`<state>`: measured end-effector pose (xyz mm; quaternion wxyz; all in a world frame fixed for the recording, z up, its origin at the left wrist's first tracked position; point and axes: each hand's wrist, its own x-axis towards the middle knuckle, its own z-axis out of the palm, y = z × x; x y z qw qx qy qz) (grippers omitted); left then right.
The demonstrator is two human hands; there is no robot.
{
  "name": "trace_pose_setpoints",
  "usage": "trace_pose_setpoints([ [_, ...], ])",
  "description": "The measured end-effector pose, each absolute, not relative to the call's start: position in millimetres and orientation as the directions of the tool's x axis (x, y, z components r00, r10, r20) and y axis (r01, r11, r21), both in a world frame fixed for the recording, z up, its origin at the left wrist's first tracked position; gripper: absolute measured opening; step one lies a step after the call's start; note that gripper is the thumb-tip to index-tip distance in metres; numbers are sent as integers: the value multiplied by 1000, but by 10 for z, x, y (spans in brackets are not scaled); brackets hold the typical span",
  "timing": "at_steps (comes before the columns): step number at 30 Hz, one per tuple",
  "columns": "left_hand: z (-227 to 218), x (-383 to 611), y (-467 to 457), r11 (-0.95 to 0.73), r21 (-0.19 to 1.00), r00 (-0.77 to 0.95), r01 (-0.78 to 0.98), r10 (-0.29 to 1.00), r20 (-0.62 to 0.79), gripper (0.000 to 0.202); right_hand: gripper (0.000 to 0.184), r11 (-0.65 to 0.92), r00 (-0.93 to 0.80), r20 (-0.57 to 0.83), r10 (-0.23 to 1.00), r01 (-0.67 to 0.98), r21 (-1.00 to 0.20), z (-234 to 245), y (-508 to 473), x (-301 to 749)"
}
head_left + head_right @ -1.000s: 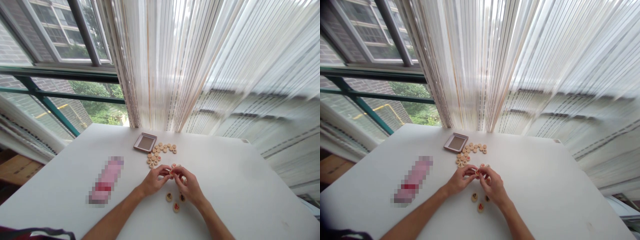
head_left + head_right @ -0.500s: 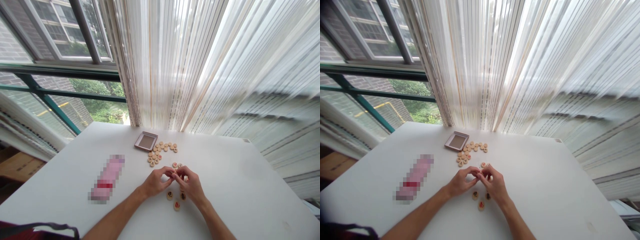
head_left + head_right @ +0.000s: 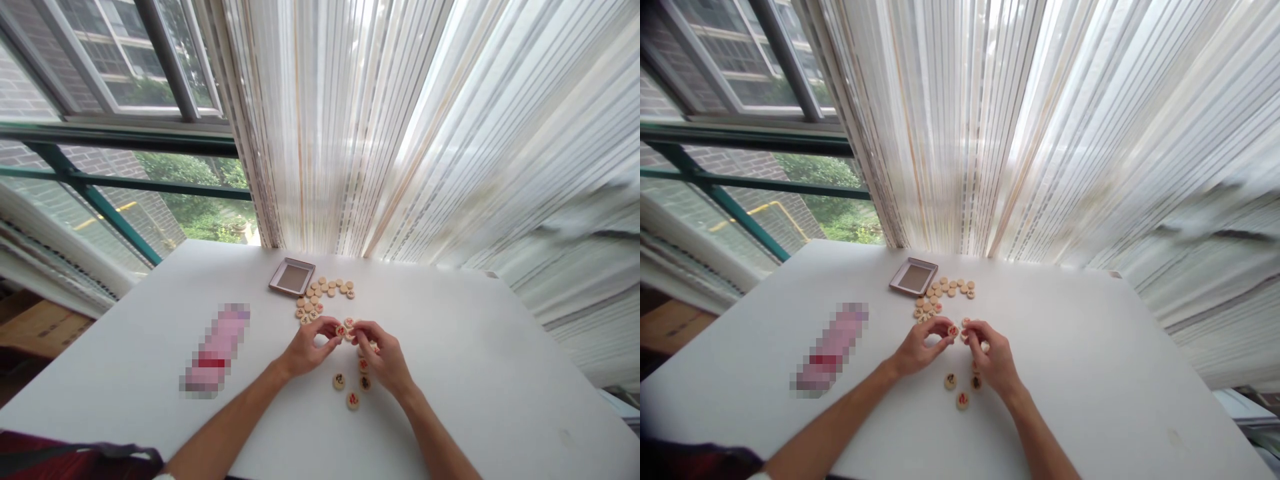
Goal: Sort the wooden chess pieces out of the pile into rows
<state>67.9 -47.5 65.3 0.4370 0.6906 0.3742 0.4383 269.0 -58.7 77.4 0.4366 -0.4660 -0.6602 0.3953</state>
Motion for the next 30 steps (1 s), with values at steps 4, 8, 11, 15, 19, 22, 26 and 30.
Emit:
trace_pose_setpoints([
  [4, 636, 642, -444, -320, 936, 315, 146, 912, 263, 26, 21, 268, -90, 253, 963, 297, -916, 783, -533, 2799],
  [8, 624, 656, -447, -304, 946, 315, 110, 914, 257, 28, 22, 303, -56, 302, 952, 328, -895, 797, -501, 2869],
  [11, 616, 683, -458, -275, 958, 319, 77, 918, 238, 30, 22, 309, -77, 301, 951, 346, -886, 809, -520, 2844],
  [15, 608, 715, -473, -219, 976, 333, 0, 920, 207, 34, 20, 390, -213, 333, 919, 357, -849, 833, -573, 2741],
  [19, 605, 724, -487, -159, 985, 367, -60, 915, 170, 35, 21, 458, -275, 380, 883, 333, -824, 834, -605, 2660],
  [22, 605, 711, -488, -115, 991, 392, -73, 910, 134, 37, 20, 455, -266, 381, 886, 335, -825, 821, -607, 2650],
  [26, 592, 693, -469, -65, 992, 411, -109, 906, 105, 37, 19, 447, -278, 367, 888, 329, -832, 818, -604, 2666],
  [30, 551, 698, -454, 23, 982, 433, -187, 899, 62, 38, 19, 446, -296, 358, 886, 323, -835, 823, -608, 2667],
])
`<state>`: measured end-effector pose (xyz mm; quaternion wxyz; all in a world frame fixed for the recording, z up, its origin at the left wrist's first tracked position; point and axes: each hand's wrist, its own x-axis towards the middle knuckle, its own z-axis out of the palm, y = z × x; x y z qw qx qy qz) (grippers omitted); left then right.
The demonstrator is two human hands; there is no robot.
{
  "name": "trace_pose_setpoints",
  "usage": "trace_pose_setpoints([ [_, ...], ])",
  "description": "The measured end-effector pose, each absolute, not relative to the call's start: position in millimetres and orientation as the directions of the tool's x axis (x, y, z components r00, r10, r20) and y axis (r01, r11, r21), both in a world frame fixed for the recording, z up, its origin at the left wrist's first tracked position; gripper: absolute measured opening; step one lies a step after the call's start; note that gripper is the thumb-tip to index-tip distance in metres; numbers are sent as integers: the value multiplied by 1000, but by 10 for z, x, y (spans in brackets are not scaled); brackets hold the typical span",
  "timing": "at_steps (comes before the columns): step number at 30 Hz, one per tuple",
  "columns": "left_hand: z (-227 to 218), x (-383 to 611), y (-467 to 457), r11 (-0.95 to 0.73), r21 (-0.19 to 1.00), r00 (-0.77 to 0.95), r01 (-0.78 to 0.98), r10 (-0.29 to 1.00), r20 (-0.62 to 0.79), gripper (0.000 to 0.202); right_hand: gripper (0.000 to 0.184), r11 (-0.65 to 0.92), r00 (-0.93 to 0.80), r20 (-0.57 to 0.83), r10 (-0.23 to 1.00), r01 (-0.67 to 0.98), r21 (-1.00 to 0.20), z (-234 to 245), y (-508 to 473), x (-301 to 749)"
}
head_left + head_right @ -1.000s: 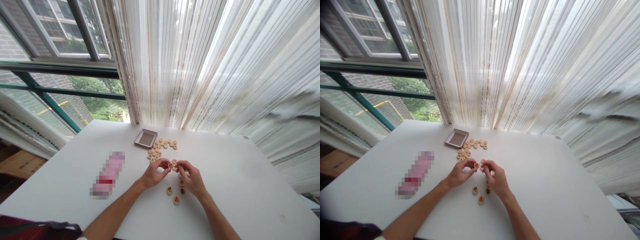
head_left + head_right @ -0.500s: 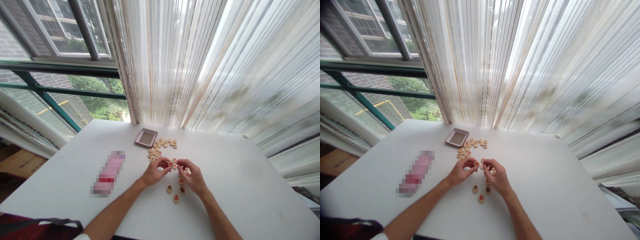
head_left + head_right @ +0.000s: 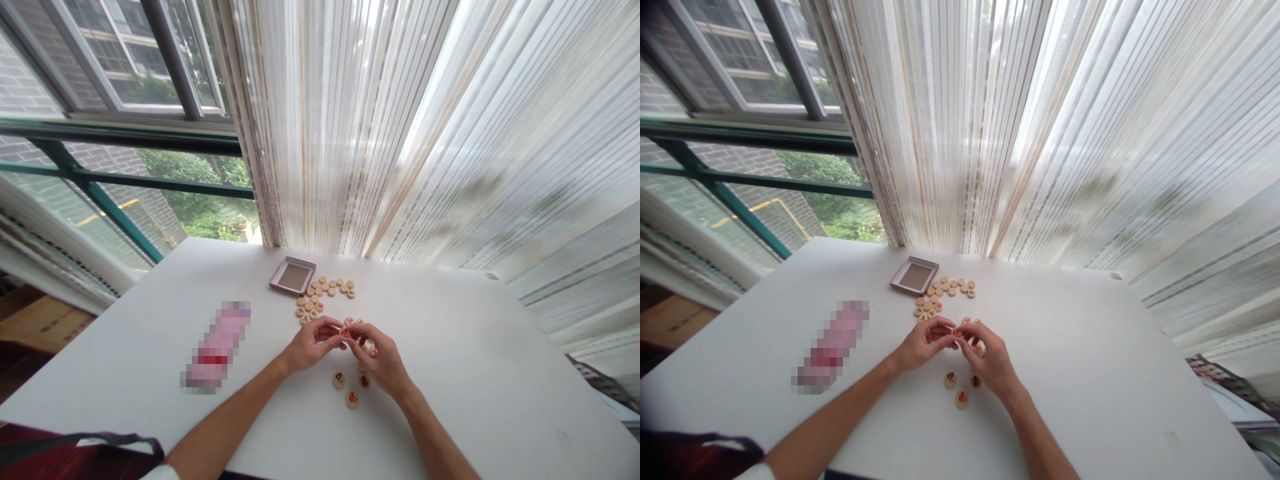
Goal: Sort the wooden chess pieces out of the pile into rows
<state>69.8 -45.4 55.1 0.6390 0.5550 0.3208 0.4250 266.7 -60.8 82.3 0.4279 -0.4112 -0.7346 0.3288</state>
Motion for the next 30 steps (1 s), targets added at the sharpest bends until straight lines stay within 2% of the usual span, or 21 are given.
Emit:
trace_pose_setpoints([
  [3, 529, 710, -451, 65, 973, 436, -220, 899, 39, 38, 19, 448, -299, 360, 884, 317, -836, 809, -610, 2662],
  [12, 489, 726, -440, 50, 974, 425, -219, 904, 49, 37, 19, 480, -332, 369, 868, 371, -795, 745, -616, 2654],
  [23, 479, 741, -463, -4, 994, 341, -105, 939, 40, 33, 22, 548, -418, 381, 825, 421, -723, 766, -635, 2640],
  [30, 526, 748, -486, -62, 997, 318, -53, 945, 76, 31, 15, 561, -426, 389, 817, 428, -708, 737, -642, 2628],
])
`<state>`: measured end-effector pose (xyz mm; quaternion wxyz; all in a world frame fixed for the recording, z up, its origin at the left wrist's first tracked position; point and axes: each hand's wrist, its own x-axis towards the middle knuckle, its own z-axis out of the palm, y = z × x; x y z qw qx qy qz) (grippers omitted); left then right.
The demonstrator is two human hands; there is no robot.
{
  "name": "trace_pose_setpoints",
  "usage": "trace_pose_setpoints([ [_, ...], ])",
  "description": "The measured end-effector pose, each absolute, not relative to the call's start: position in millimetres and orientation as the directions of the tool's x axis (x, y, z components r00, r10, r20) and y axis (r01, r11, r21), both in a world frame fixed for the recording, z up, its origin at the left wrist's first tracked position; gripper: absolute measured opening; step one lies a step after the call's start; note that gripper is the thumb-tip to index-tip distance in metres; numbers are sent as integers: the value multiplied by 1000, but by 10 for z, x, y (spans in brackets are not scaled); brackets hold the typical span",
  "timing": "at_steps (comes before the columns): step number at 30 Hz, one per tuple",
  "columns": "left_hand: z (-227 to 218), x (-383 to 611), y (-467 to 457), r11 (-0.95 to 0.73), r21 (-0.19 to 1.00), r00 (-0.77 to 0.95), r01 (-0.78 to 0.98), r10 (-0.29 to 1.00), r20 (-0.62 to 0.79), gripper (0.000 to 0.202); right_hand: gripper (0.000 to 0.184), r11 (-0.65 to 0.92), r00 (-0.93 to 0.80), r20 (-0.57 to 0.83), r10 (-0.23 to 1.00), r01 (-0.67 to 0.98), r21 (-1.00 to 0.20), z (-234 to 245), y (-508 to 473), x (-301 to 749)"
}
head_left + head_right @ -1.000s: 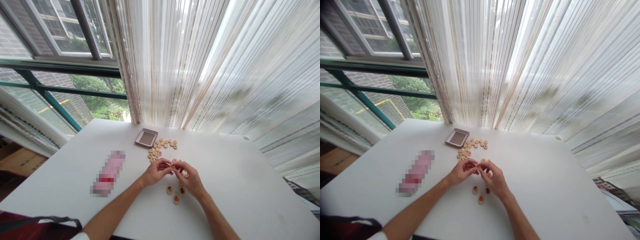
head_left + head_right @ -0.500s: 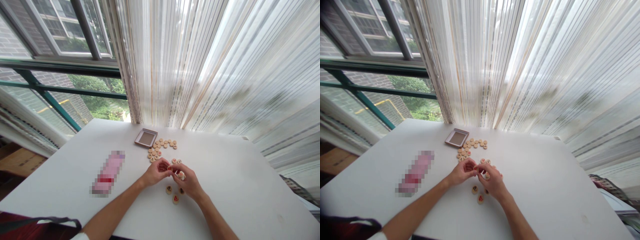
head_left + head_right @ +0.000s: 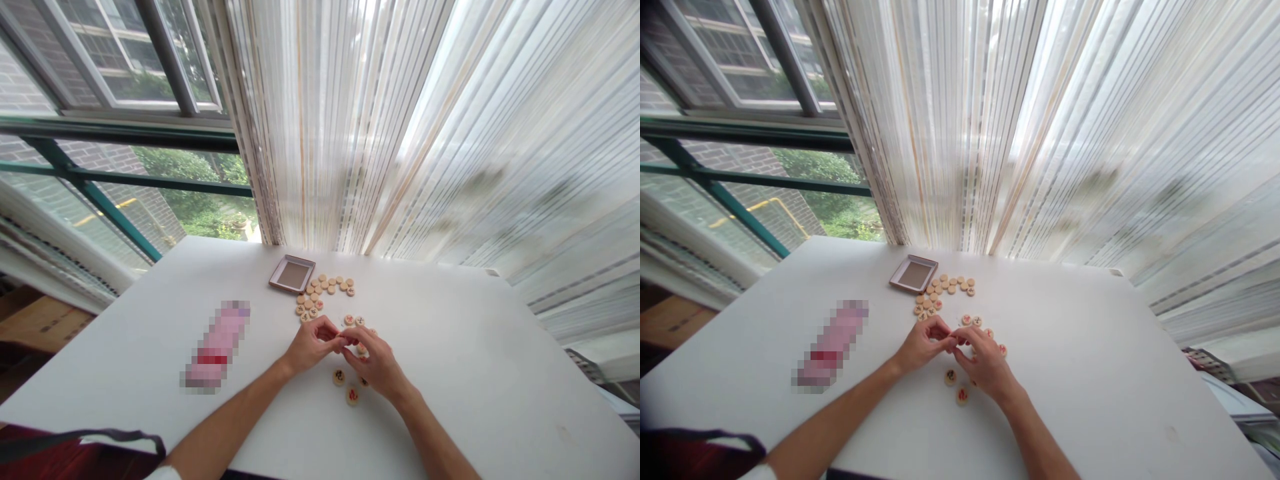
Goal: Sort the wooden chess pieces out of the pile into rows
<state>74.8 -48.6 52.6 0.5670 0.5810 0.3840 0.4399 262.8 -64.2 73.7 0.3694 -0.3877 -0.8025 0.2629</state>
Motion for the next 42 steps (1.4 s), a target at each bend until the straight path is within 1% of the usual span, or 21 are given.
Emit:
trace_pose_setpoints([
  [5, 554, 728, -487, -116, 993, 331, 8, 938, 107, 31, 11, 547, -413, 381, 827, 435, -716, 700, -644, 2628],
  [10, 570, 687, -465, -151, 988, 355, 39, 926, 128, 32, 17, 520, -399, 357, 844, 448, -728, 690, -623, 2644],
  [13, 571, 670, -453, -143, 989, 373, 37, 920, 119, 32, 19, 519, -406, 355, 842, 432, -737, 708, -605, 2657],
  [18, 563, 678, -451, -188, 982, 383, 19, 909, 166, 29, 16, 499, -380, 352, 855, 416, -761, 741, -591, 2680],
  [26, 552, 689, -467, -199, 980, 398, -4, 899, 184, 29, 13, 480, -361, 353, 863, 370, -795, 754, -580, 2697],
  [31, 570, 702, -476, -220, 975, 419, -4, 886, 202, 33, 17, 482, -347, 365, 864, 359, -799, 735, -579, 2685],
  [35, 576, 702, -470, -231, 973, 398, -1, 892, 213, 32, 21, 485, -345, 372, 862, 342, -805, 756, -592, 2681],
  [42, 575, 692, -478, -281, 958, 412, 56, 881, 234, 32, 18, 410, -329, 307, 893, 317, -855, 800, -599, 2704],
])
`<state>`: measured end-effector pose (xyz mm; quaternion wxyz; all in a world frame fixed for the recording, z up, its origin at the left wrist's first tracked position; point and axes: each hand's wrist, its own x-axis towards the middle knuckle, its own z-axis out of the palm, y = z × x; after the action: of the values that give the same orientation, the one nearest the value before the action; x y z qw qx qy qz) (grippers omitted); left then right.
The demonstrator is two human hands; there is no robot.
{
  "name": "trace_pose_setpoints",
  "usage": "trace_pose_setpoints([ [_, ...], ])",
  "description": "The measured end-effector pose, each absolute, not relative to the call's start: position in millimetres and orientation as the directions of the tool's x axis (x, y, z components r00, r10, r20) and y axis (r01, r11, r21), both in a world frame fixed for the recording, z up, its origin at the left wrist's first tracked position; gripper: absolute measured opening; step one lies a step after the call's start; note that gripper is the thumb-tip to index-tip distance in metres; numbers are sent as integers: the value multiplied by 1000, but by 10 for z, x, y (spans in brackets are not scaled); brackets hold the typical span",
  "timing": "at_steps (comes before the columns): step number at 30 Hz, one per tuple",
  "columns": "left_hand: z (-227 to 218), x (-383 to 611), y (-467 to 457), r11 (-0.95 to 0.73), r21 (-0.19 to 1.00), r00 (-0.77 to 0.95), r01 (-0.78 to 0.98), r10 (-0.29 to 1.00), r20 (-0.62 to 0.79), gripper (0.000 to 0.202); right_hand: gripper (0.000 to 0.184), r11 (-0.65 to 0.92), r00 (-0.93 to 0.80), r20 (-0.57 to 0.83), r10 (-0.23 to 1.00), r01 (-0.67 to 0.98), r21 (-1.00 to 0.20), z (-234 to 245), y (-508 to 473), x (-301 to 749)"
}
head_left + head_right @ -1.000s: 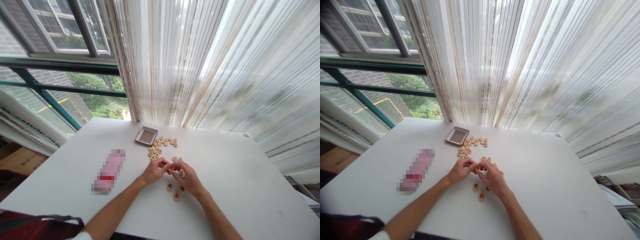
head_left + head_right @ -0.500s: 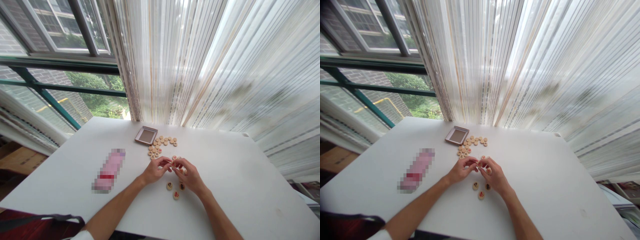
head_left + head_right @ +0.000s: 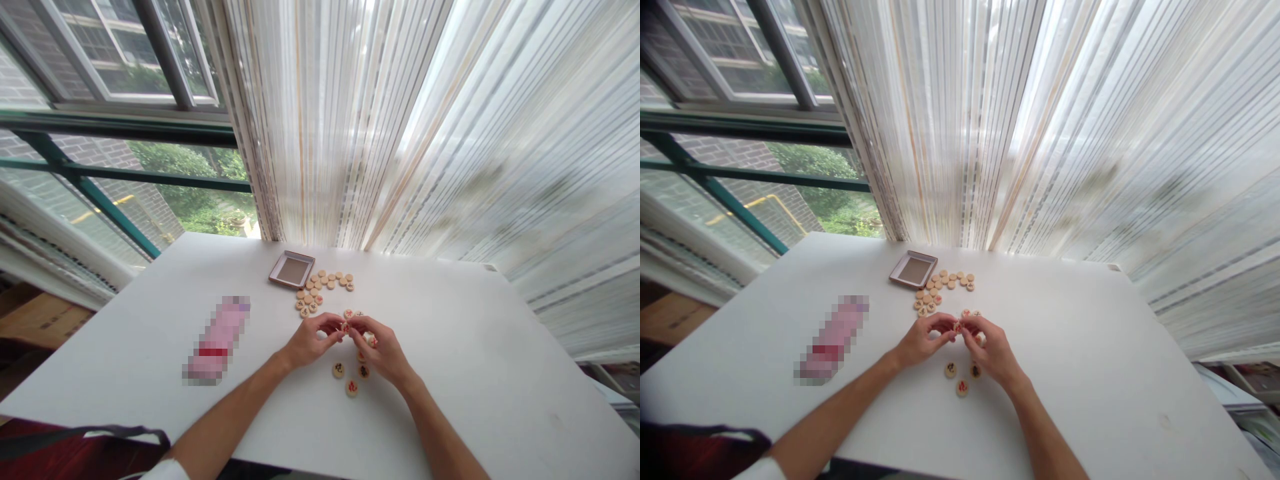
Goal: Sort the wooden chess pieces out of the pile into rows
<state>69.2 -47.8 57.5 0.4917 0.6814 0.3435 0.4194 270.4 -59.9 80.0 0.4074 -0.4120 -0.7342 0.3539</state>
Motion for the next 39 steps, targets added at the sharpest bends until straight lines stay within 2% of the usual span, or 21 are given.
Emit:
trace_pose_setpoints([
  [17, 664, 704, -532, -376, 911, 456, 168, 849, 266, 28, 17, 361, -270, 271, 924, 381, -851, 706, -579, 2691],
  [32, 626, 680, -495, -347, 925, 434, 153, 865, 252, 31, 17, 363, -312, 250, 917, 387, -848, 799, -595, 2704],
  [39, 584, 677, -471, -304, 945, 403, 124, 885, 232, 34, 18, 419, -347, 295, 890, 368, -830, 845, -608, 2701],
])
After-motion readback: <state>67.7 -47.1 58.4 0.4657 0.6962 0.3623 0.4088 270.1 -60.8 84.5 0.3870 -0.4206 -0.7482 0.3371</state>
